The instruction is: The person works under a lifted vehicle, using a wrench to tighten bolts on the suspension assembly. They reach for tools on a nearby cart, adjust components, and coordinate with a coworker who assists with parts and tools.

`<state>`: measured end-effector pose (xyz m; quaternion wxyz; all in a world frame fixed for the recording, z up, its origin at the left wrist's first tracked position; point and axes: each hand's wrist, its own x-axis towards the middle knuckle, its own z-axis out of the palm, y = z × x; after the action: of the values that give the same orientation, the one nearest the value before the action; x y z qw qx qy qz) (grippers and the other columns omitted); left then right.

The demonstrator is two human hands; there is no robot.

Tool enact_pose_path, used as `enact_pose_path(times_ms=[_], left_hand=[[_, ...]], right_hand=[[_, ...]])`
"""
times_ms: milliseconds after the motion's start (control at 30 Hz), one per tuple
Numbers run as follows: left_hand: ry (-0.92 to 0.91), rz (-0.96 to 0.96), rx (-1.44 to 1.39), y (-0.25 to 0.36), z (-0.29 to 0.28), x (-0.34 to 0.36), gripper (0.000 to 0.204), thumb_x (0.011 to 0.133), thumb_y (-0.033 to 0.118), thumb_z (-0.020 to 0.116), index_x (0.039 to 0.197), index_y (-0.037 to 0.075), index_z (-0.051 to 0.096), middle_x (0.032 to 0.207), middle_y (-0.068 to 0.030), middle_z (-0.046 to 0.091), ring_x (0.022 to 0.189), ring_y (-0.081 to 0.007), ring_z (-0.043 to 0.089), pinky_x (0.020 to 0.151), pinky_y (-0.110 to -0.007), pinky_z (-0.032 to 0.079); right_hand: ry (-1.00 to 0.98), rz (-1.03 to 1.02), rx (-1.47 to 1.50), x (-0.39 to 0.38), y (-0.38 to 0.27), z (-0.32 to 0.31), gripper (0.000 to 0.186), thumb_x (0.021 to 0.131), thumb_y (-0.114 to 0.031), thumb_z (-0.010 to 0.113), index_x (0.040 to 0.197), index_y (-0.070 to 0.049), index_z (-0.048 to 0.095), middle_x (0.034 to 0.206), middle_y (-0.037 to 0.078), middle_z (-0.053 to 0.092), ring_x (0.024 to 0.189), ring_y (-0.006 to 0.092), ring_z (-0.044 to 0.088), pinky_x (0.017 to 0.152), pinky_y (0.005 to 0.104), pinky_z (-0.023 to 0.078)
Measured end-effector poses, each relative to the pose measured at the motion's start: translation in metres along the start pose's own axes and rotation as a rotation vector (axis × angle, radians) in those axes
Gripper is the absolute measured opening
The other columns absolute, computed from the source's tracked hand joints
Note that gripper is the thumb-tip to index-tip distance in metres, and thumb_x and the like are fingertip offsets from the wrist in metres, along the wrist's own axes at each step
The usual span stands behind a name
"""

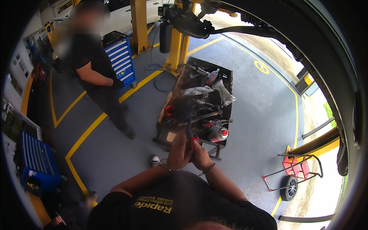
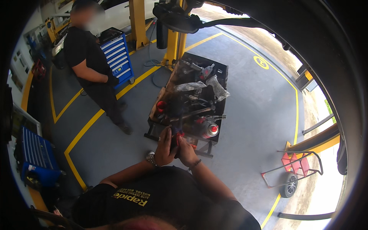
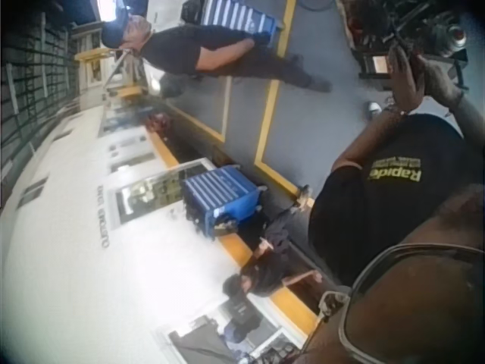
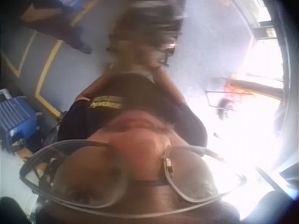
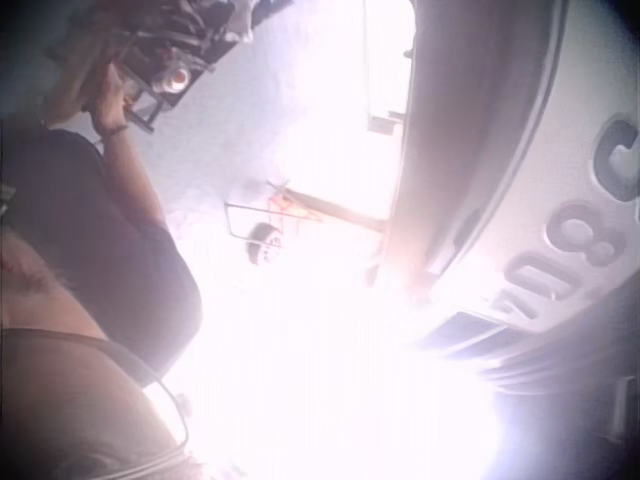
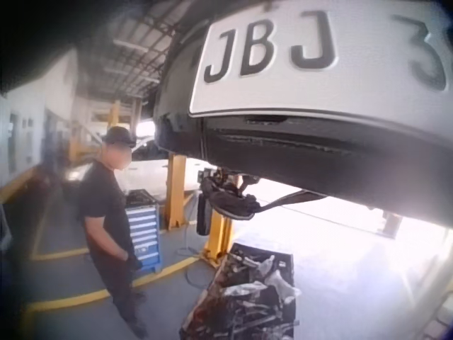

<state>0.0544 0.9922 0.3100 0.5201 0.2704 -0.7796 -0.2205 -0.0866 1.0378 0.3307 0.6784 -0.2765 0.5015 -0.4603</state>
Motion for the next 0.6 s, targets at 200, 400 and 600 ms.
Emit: enact_pose_path(times_ms=[200,400,600], left_hand=[[-0.166,-0.049,0.146,-0.013,-0.004,-0.031,0.065,0.09,0.017,0.068,0.145,-0.001,0.039,0.137,-0.0233,0.053,0.128,-0.0392,0.05,0.106,-0.046,0.041],[0.04,-0.597,0.029,-0.043,-0.031,-0.045,0.035,0.103,0.03,0.049,0.128,0.006,0.057,0.113,-0.0152,0.067,0.099,-0.0333,0.066,0.084,-0.043,0.054],[0.33,-1.011,-0.982,-0.051,-0.052,-0.053,0.035,0.106,0.034,0.046,0.125,0.007,0.058,0.107,-0.0048,0.067,0.094,-0.0153,0.065,0.076,-0.029,0.054]], right_hand=[[-0.181,-0.142,-0.05,-0.011,0.021,0.001,0.057,0.108,-0.047,0.038,0.148,-0.006,0.039,0.121,0.008,0.062,0.114,0.0195,0.058,0.096,0.0335,0.047],[-0.431,-0.133,-0.083,-0.024,0.008,-0.012,0.063,0.107,-0.046,0.04,0.152,-0.003,0.033,0.136,0.014,0.06,0.131,0.0213,0.052,0.105,0.0385,0.042],[-0.386,-0.212,-0.261,-0.02,0.009,-0.027,0.057,0.106,-0.043,0.046,0.145,-0.001,0.045,0.122,0.011,0.068,0.113,0.0189,0.063,0.097,0.0332,0.047]])
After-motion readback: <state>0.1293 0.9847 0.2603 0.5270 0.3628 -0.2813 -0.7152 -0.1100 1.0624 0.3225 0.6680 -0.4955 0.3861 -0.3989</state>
